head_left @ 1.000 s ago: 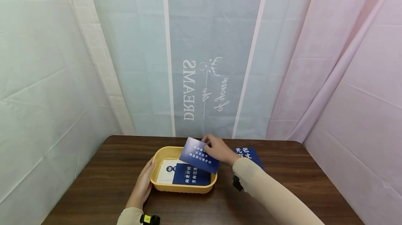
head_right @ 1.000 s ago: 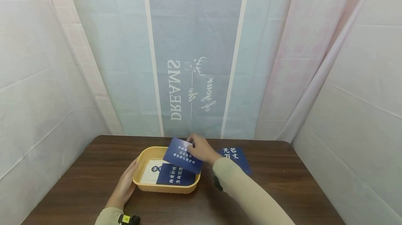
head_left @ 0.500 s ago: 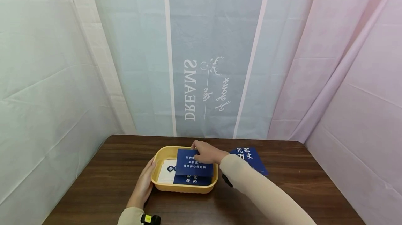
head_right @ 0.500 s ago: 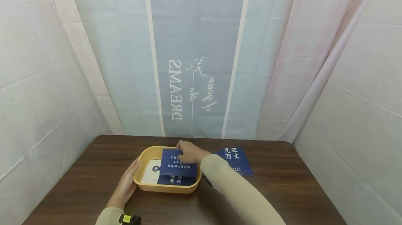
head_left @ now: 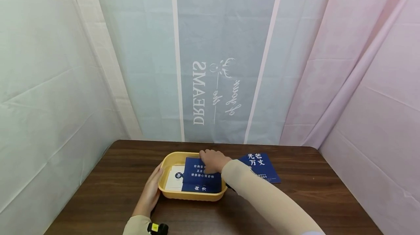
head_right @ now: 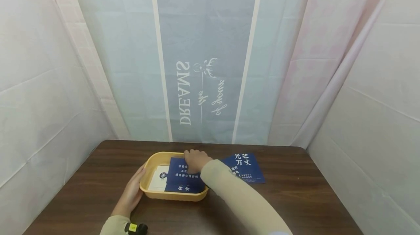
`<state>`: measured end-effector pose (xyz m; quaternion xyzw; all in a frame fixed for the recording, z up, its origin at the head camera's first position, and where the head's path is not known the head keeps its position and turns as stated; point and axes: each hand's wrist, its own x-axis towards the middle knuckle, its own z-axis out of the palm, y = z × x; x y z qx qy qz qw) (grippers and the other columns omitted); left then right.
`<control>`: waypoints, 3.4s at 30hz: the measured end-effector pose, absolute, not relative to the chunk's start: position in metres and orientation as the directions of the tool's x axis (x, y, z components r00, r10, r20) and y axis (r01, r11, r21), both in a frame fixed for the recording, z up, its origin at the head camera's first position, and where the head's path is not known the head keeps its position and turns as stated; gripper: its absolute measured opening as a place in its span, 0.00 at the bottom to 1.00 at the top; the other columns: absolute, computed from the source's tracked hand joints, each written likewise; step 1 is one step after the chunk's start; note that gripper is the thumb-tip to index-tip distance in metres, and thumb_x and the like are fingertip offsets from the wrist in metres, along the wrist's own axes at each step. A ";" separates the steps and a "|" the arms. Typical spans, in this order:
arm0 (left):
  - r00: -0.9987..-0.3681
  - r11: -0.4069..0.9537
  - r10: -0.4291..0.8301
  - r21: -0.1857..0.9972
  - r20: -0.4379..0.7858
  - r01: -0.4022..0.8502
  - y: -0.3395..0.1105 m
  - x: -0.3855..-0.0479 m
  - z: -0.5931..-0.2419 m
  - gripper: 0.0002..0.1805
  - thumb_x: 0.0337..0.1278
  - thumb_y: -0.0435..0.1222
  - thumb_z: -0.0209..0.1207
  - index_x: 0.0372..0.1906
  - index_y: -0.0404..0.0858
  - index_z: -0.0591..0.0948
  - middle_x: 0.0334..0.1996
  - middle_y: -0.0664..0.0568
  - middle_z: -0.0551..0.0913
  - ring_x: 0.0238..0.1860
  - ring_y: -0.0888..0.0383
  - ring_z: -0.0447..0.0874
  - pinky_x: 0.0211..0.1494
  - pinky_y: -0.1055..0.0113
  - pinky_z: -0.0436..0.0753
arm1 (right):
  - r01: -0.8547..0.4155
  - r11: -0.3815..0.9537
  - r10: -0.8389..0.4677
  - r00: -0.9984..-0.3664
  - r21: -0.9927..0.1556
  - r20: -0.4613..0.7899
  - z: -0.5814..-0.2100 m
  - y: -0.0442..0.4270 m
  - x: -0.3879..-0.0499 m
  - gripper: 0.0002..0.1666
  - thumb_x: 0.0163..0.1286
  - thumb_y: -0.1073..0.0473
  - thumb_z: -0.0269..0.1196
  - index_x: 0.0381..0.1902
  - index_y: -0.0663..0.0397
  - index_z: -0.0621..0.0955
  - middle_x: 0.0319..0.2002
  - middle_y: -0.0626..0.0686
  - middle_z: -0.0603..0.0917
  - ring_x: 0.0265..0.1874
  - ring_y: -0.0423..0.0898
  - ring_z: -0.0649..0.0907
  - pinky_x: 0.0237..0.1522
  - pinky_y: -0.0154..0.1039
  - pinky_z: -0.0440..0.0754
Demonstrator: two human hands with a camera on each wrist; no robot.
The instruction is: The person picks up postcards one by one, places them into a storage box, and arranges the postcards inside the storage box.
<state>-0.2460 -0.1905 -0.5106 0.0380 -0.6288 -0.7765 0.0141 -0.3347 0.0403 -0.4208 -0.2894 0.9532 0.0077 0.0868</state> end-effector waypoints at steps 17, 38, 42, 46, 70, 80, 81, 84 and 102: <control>-0.995 -0.201 -0.075 0.978 -0.066 -0.050 -0.191 -0.247 -0.511 0.32 0.82 0.45 0.38 0.80 0.36 0.50 0.79 0.38 0.45 0.78 0.42 0.41 0.77 0.45 0.45 | -0.522 0.812 -0.489 -0.853 0.262 -0.184 -0.427 0.021 -0.322 0.43 0.54 0.48 0.80 0.64 0.50 0.74 0.47 0.51 0.85 0.45 0.46 0.84 0.50 0.41 0.84; -0.994 -0.191 -0.083 0.980 -0.078 -0.061 -0.192 -0.245 -0.511 0.33 0.82 0.45 0.38 0.80 0.35 0.49 0.79 0.37 0.44 0.78 0.41 0.41 0.77 0.45 0.44 | -0.514 0.792 -0.477 -0.858 0.330 -0.191 -0.435 0.017 -0.320 0.39 0.48 0.46 0.82 0.58 0.44 0.80 0.44 0.49 0.84 0.42 0.43 0.83 0.44 0.39 0.86; -0.994 -0.193 -0.078 0.980 -0.072 -0.056 -0.192 -0.246 -0.510 0.32 0.83 0.44 0.37 0.80 0.34 0.48 0.79 0.36 0.43 0.78 0.41 0.40 0.77 0.44 0.43 | -0.504 0.794 -0.467 -0.864 0.340 -0.190 -0.436 0.018 -0.321 0.35 0.48 0.47 0.82 0.54 0.45 0.83 0.41 0.47 0.85 0.40 0.41 0.84 0.40 0.38 0.86; -0.996 -0.191 -0.066 0.980 -0.063 -0.049 -0.193 -0.247 -0.511 0.33 0.83 0.45 0.36 0.80 0.34 0.46 0.79 0.36 0.41 0.78 0.40 0.38 0.77 0.44 0.43 | -0.484 0.815 -0.445 -0.875 0.319 -0.193 -0.436 0.020 -0.325 0.33 0.46 0.48 0.83 0.51 0.44 0.85 0.39 0.45 0.86 0.39 0.40 0.84 0.37 0.39 0.87; -0.996 -0.196 -0.064 0.980 -0.060 -0.046 -0.193 -0.246 -0.511 0.32 0.83 0.43 0.36 0.80 0.34 0.46 0.79 0.37 0.42 0.78 0.42 0.38 0.77 0.46 0.43 | -0.526 0.828 -0.533 -0.846 0.196 -0.018 -0.421 0.063 -0.333 0.13 0.71 0.52 0.63 0.47 0.52 0.84 0.27 0.49 0.82 0.23 0.43 0.80 0.24 0.39 0.83; -0.996 -0.207 -0.066 0.978 -0.054 -0.040 -0.192 -0.246 -0.511 0.32 0.83 0.44 0.37 0.80 0.34 0.48 0.79 0.38 0.45 0.78 0.43 0.42 0.77 0.47 0.46 | -0.546 0.833 -0.551 -0.807 0.086 0.212 -0.424 0.124 -0.348 0.12 0.69 0.56 0.63 0.26 0.46 0.75 0.18 0.42 0.73 0.16 0.40 0.73 0.18 0.40 0.76; -0.997 -0.208 -0.064 0.977 -0.053 -0.039 -0.192 -0.246 -0.511 0.32 0.83 0.44 0.37 0.80 0.35 0.48 0.79 0.38 0.45 0.78 0.44 0.42 0.77 0.47 0.46 | -0.539 0.838 -0.543 -0.810 0.085 0.219 -0.425 0.130 -0.350 0.12 0.69 0.56 0.63 0.25 0.45 0.75 0.18 0.42 0.73 0.15 0.40 0.73 0.18 0.40 0.76; -0.997 -0.207 -0.057 0.978 -0.051 -0.038 -0.191 -0.245 -0.511 0.32 0.83 0.44 0.37 0.80 0.35 0.48 0.79 0.39 0.45 0.78 0.44 0.42 0.77 0.47 0.46 | -0.529 0.847 -0.526 -0.820 0.054 0.226 -0.428 0.150 -0.353 0.13 0.69 0.58 0.62 0.24 0.46 0.73 0.17 0.43 0.72 0.15 0.41 0.72 0.17 0.41 0.75; -0.997 -0.209 -0.057 0.977 -0.042 -0.030 -0.191 -0.245 -0.511 0.32 0.83 0.44 0.36 0.80 0.34 0.47 0.79 0.39 0.44 0.78 0.44 0.42 0.77 0.48 0.46 | -0.371 0.927 -0.373 -0.927 0.053 0.031 -0.439 0.228 -0.361 0.11 0.66 0.53 0.68 0.33 0.52 0.79 0.27 0.48 0.81 0.29 0.48 0.82 0.33 0.50 0.80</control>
